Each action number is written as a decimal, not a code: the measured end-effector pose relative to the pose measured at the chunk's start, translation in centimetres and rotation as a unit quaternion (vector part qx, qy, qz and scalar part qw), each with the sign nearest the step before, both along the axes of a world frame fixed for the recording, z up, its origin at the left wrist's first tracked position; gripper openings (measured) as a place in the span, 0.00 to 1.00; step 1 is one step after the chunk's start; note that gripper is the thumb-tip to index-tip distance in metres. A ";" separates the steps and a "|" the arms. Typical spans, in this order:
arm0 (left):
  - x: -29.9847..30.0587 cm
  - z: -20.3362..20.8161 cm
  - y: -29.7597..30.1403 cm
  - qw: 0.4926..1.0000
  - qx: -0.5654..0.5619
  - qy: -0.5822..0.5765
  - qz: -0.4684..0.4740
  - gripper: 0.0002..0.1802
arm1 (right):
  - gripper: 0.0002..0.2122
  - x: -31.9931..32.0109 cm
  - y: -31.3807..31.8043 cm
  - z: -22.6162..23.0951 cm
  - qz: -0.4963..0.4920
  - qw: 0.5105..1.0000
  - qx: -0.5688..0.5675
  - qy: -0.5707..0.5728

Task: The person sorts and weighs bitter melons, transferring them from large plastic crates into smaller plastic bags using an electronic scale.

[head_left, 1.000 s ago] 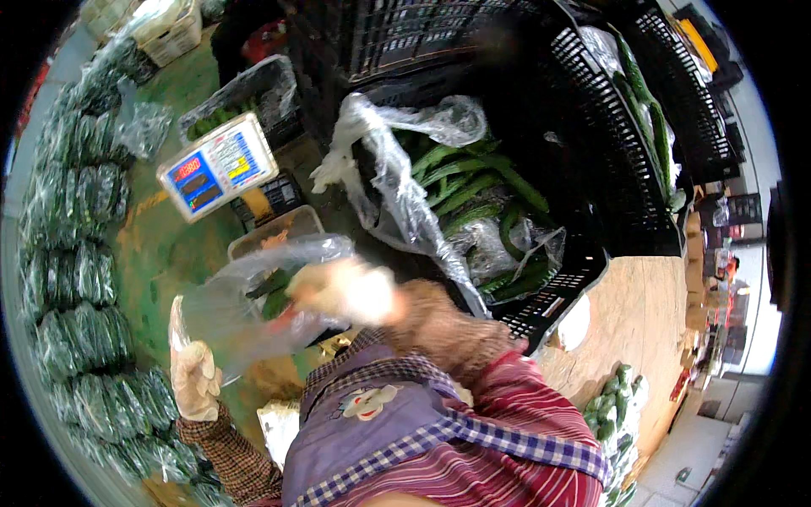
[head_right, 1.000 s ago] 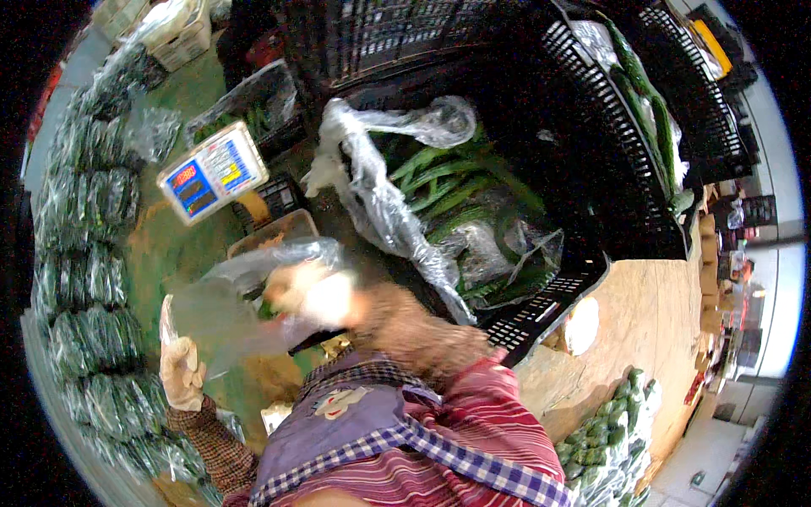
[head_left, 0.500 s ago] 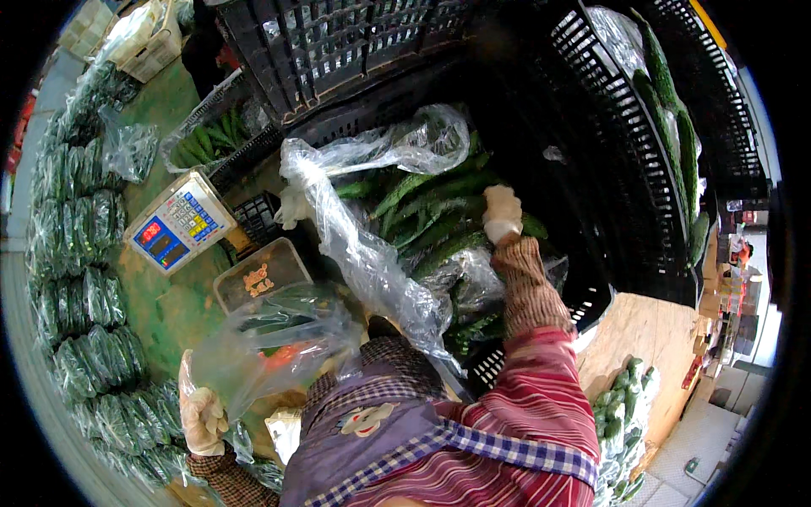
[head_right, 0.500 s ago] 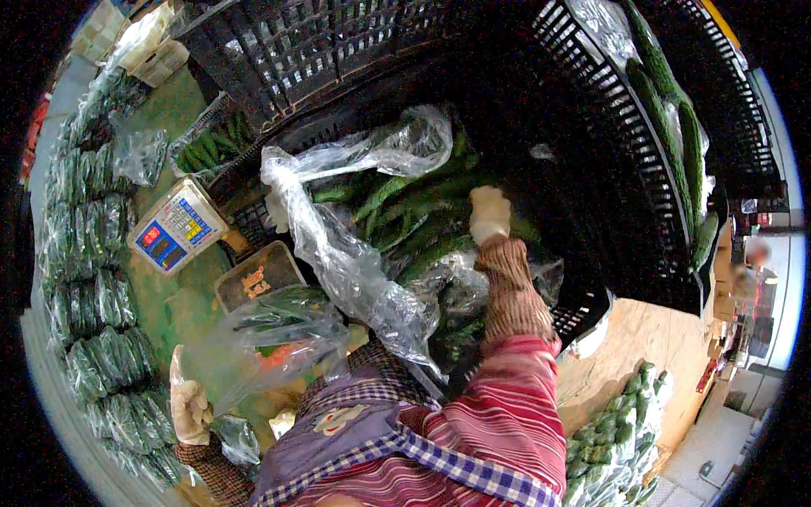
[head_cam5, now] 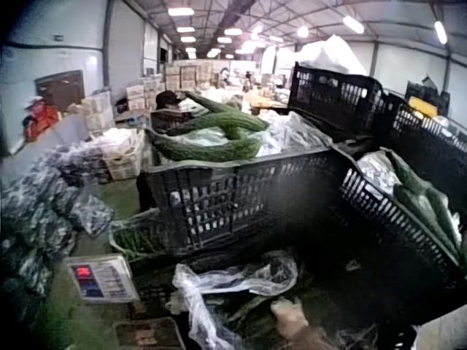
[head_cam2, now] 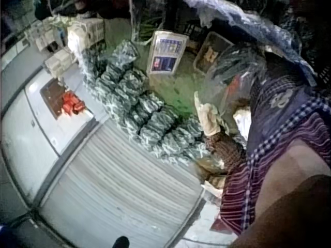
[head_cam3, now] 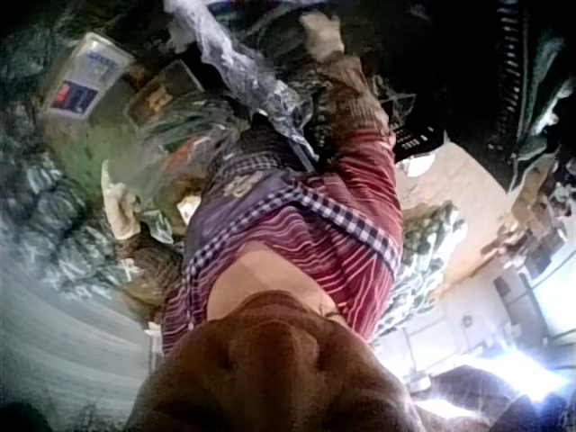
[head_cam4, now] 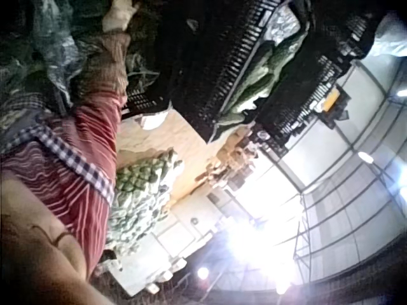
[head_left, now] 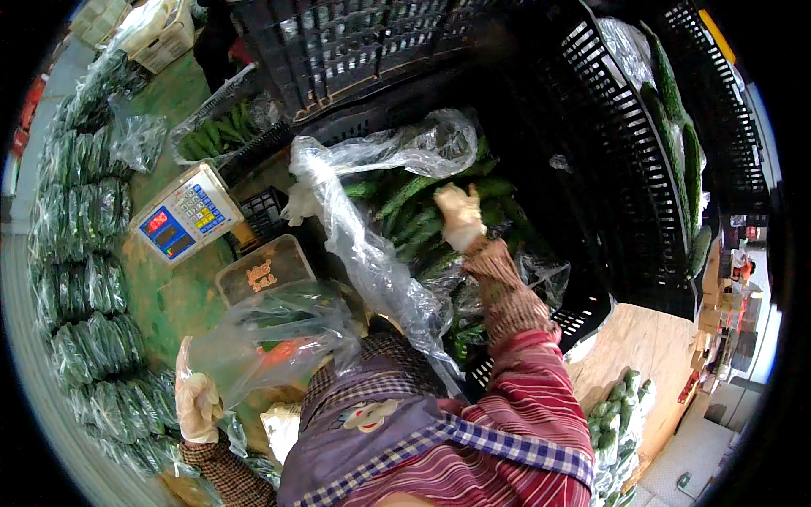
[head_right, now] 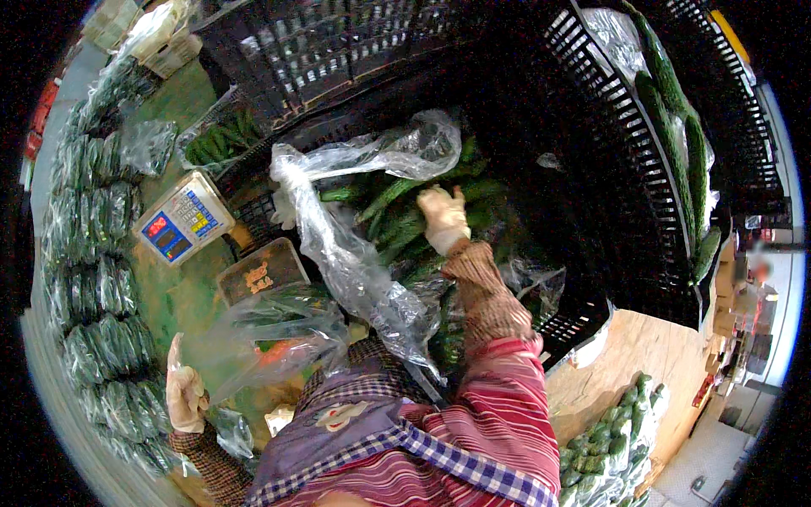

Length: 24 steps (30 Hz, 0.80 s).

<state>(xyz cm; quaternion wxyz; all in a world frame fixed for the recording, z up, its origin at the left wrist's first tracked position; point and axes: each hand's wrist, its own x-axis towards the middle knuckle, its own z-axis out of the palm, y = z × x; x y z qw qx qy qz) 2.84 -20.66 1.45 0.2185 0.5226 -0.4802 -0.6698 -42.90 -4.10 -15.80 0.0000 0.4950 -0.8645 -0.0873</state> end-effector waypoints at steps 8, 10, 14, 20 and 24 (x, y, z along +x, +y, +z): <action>1.3 0.2 0.2 0.976 0.105 0.190 -0.004 0.41 | 0.22 2.9 6.6 15.0 -0.055 0.465 -0.666 -0.581; 0.8 1.4 0.2 0.965 0.153 0.211 -0.015 0.42 | 0.26 5.8 5.3 17.2 -0.057 0.357 -0.686 -0.631; 3.0 1.4 -1.6 0.934 0.162 0.313 -0.051 0.41 | 0.27 12.4 0.9 16.4 -0.076 0.223 -0.650 -0.723; 6.1 1.9 -3.1 0.893 0.238 0.378 -0.060 0.41 | 0.24 25.0 -7.5 14.2 -0.039 0.234 -0.433 -0.870; 8.9 2.1 -2.5 0.899 0.235 0.365 -0.058 0.37 | 0.18 33.1 -13.1 11.4 0.221 0.543 -0.173 -0.791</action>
